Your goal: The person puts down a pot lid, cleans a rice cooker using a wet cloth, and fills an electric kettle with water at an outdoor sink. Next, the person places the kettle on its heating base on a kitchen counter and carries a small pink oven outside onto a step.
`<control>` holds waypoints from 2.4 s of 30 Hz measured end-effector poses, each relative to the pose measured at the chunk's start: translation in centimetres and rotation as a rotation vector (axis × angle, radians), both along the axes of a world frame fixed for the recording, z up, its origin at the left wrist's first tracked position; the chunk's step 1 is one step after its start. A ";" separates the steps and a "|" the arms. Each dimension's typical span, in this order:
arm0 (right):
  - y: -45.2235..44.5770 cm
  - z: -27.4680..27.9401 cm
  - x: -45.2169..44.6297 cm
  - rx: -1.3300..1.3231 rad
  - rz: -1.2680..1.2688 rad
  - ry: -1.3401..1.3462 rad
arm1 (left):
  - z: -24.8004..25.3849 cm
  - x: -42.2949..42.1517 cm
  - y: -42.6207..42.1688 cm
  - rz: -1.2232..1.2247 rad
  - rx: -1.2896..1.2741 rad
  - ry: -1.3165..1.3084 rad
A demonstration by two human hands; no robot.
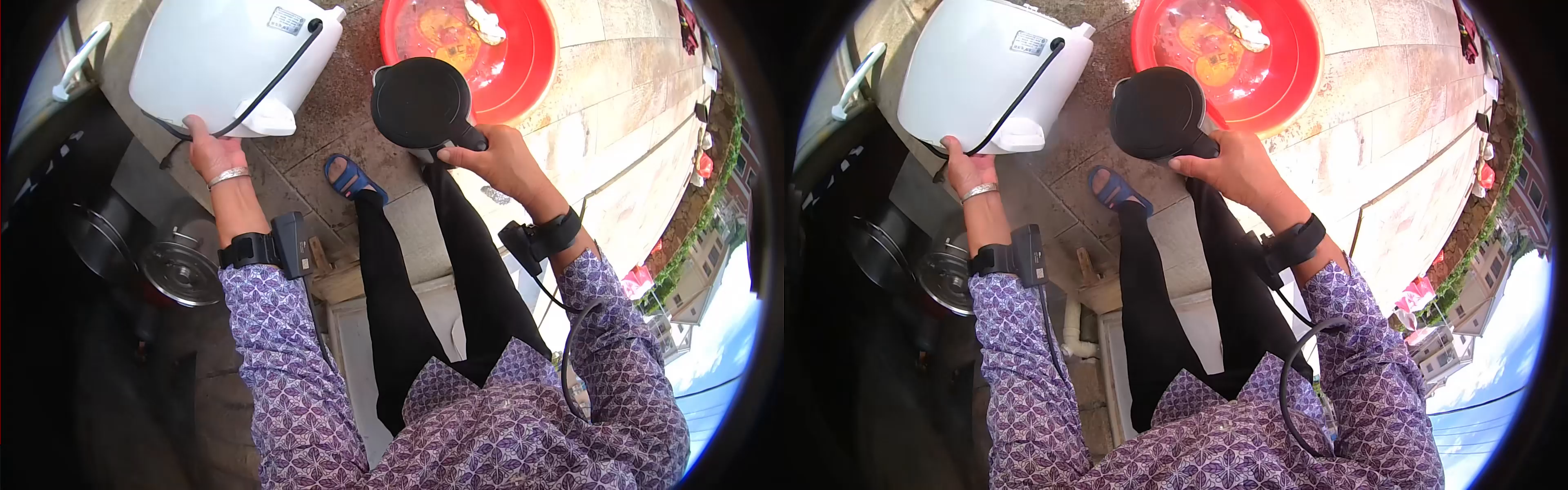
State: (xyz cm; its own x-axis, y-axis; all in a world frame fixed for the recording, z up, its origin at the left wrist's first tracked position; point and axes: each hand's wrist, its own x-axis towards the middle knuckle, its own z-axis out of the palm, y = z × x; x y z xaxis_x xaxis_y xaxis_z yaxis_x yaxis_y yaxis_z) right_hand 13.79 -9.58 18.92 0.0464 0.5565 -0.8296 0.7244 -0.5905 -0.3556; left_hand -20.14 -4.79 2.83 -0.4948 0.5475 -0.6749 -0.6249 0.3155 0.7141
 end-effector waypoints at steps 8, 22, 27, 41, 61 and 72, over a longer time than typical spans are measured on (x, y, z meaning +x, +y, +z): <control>-2.0 0.9 4.1 -0.105 -0.159 -0.070 | -0.4 0.1 -5.7 -0.098 -0.014 0.133; -2.0 0.9 5.4 -0.003 -0.192 -0.061 | -1.7 -1.5 -17.2 -0.319 -0.388 0.160; -2.2 1.2 4.8 0.008 -0.196 -0.011 | 1.4 -7.3 -15.7 -0.745 -0.787 0.356; -4.0 1.4 5.4 -0.081 -0.226 -0.008 | 4.6 -3.3 8.4 -0.420 -0.240 0.254; -2.5 5.3 4.5 -0.028 -0.174 -0.058 | 2.7 -1.2 -24.8 -0.949 -0.334 0.147; -1.8 9.5 -0.4 0.004 0.253 0.000 | 5.3 1.0 -19.1 -0.972 -0.277 0.391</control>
